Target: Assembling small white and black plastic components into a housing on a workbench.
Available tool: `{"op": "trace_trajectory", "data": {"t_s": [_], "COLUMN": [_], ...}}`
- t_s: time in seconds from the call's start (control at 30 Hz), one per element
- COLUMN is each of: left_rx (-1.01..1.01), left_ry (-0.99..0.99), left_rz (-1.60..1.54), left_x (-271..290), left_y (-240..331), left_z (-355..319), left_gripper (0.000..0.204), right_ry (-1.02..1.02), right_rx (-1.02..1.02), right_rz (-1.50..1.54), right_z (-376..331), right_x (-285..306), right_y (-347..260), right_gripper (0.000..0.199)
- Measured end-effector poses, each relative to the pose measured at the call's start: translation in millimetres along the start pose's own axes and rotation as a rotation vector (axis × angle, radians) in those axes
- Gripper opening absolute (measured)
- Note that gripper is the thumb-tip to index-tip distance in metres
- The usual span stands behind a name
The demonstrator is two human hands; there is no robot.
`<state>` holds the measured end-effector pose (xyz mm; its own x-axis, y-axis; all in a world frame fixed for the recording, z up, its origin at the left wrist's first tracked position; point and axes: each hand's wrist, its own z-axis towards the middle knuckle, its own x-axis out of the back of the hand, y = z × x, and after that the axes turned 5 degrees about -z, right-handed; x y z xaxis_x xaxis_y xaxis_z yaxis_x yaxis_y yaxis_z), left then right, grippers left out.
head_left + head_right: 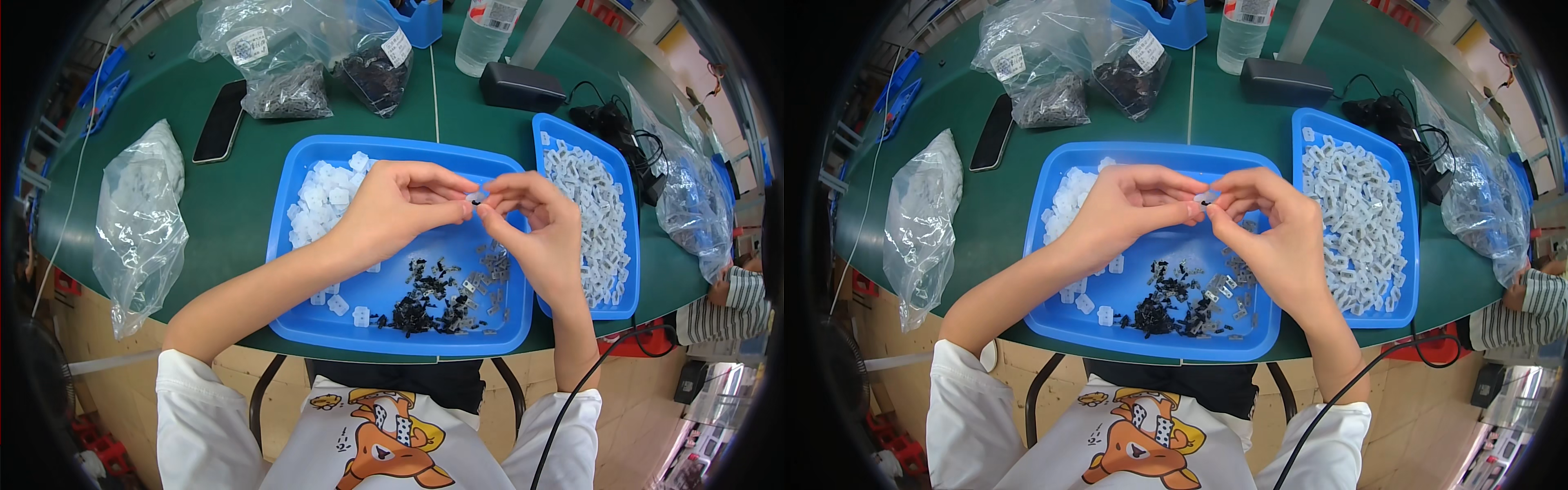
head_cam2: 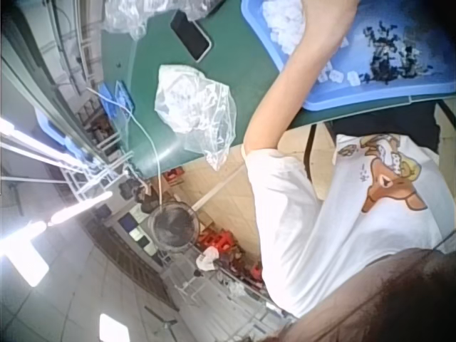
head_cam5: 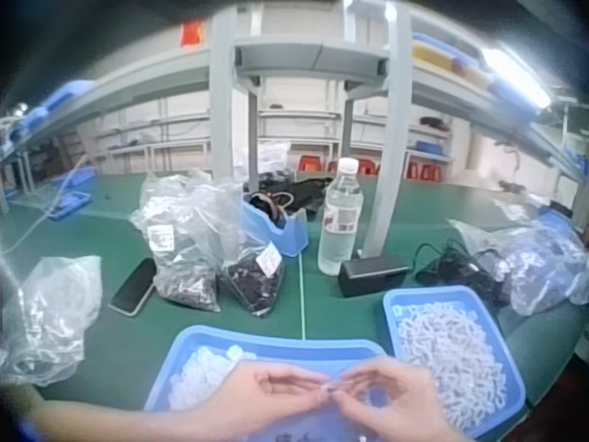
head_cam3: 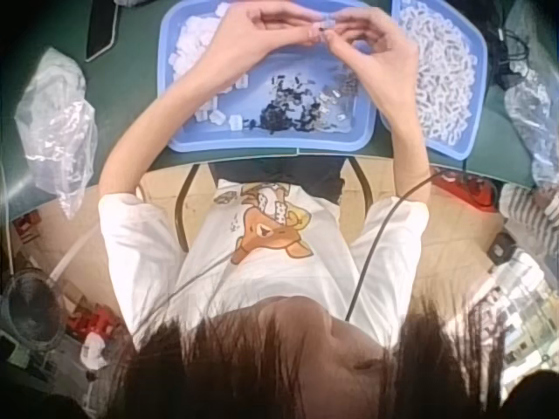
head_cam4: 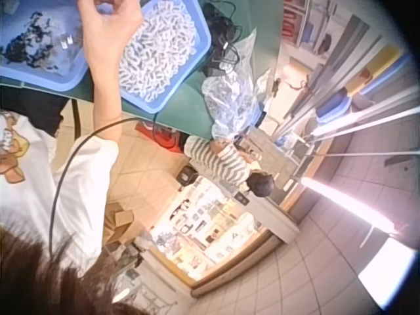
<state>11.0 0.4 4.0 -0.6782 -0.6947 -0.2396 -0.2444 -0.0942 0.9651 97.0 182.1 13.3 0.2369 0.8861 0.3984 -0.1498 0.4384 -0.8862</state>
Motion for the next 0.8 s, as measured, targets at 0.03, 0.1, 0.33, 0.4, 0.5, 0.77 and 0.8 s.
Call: {"op": "trace_trajectory", "data": {"t_s": [0.03, 0.1, 0.33, 0.4, 0.5, 0.77, 0.8], "left_rx": [-0.004, -0.019, -0.073, -0.071, -0.069, -0.109, -0.112], "left_ry": [0.009, 0.001, -0.019, -0.016, -0.023, -0.048, -0.047], "left_rz": [0.004, 0.03, 0.043, 0.046, 0.061, 0.075, 0.074], "left_x": [0.0, 0.2, 2.4, 2.7, 2.6, 2.9, 3.1], "left_y": [-0.5, -0.7, -5.3, -5.3, -4.5, -3.6, -4.2], "left_z": [-0.1, -0.1, 1.3, 1.2, 1.1, 0.7, 0.8], "left_gripper": [0.032, 0.031, 0.03, 0.029, 0.028, 0.025, 0.025], "right_ry": [0.001, -0.003, -0.048, -0.039, -0.01, 0.057, 0.053], "right_rx": [-0.02, -0.028, 0.041, 0.045, 0.035, 0.22, 0.231], "right_rz": [0.017, 0.018, -0.111, -0.135, -0.163, -0.373, -0.373], "right_z": [0.8, 1.4, 1.8, 1.8, 0.9, 1.3, 1.4], "right_x": [-0.2, 0.0, 2.9, 2.8, 1.5, -0.3, -0.8], "right_y": [-3.3, -4.3, 0.4, -0.4, -3.4, -0.4, -0.7], "right_gripper": [0.017, 0.019, 0.023, 0.024, 0.024, 0.021, 0.02]}}
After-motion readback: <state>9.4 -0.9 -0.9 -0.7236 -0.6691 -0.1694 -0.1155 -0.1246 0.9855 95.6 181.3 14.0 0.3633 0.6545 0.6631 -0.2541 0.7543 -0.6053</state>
